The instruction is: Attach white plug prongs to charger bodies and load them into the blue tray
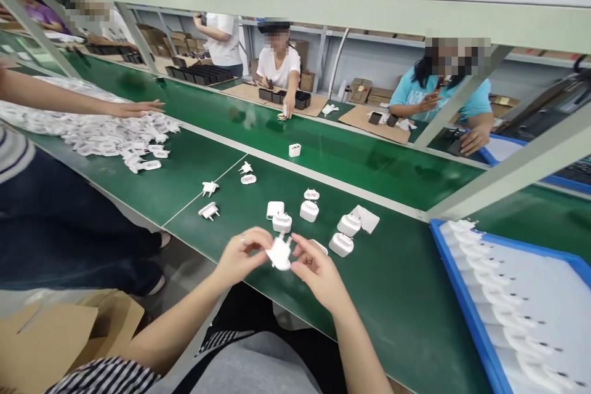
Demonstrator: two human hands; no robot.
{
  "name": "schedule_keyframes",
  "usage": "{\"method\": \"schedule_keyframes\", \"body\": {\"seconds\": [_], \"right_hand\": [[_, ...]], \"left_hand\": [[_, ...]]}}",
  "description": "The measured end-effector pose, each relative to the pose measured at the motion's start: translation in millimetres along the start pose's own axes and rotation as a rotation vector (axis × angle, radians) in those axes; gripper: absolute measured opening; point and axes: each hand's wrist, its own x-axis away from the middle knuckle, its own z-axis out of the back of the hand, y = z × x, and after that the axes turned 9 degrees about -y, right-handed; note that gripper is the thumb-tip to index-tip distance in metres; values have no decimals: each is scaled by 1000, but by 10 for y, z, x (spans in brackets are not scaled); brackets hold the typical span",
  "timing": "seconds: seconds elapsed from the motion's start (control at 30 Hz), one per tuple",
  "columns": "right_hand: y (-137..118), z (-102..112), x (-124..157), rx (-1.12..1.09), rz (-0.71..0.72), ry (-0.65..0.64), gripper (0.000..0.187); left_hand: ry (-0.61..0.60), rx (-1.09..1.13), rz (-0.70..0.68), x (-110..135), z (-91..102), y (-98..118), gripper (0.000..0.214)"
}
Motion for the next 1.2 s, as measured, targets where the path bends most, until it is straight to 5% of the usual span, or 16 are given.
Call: {"method": "schedule_keyframes", "body": {"seconds": [0.1, 0.17, 0.37, 0.43, 0.63, 1.0, 1.2], "right_hand": [[-9, 103, 45, -90, 28, -58, 43], [-29, 187, 112, -28, 62, -8, 31], [93, 247, 250, 306, 56, 442, 17], [193, 177, 261, 389, 7, 492, 18], [349, 5, 290, 609, -74, 431, 18], [215, 96, 306, 778, -82, 253, 17], [151, 146, 267, 793, -210, 107, 23]], "left_hand": [[-283, 417, 223, -122, -334, 101, 14], [-368, 486, 285, -196, -455, 103, 16], [-329, -148, 221, -238, -485, -49, 30], [-364, -227, 193, -202, -502, -96, 36], [-370, -249, 151, -133, -598, -121, 30], [-356, -304, 103, -103, -621, -72, 26], [-509, -473, 82, -144, -539, -15, 28]]}}
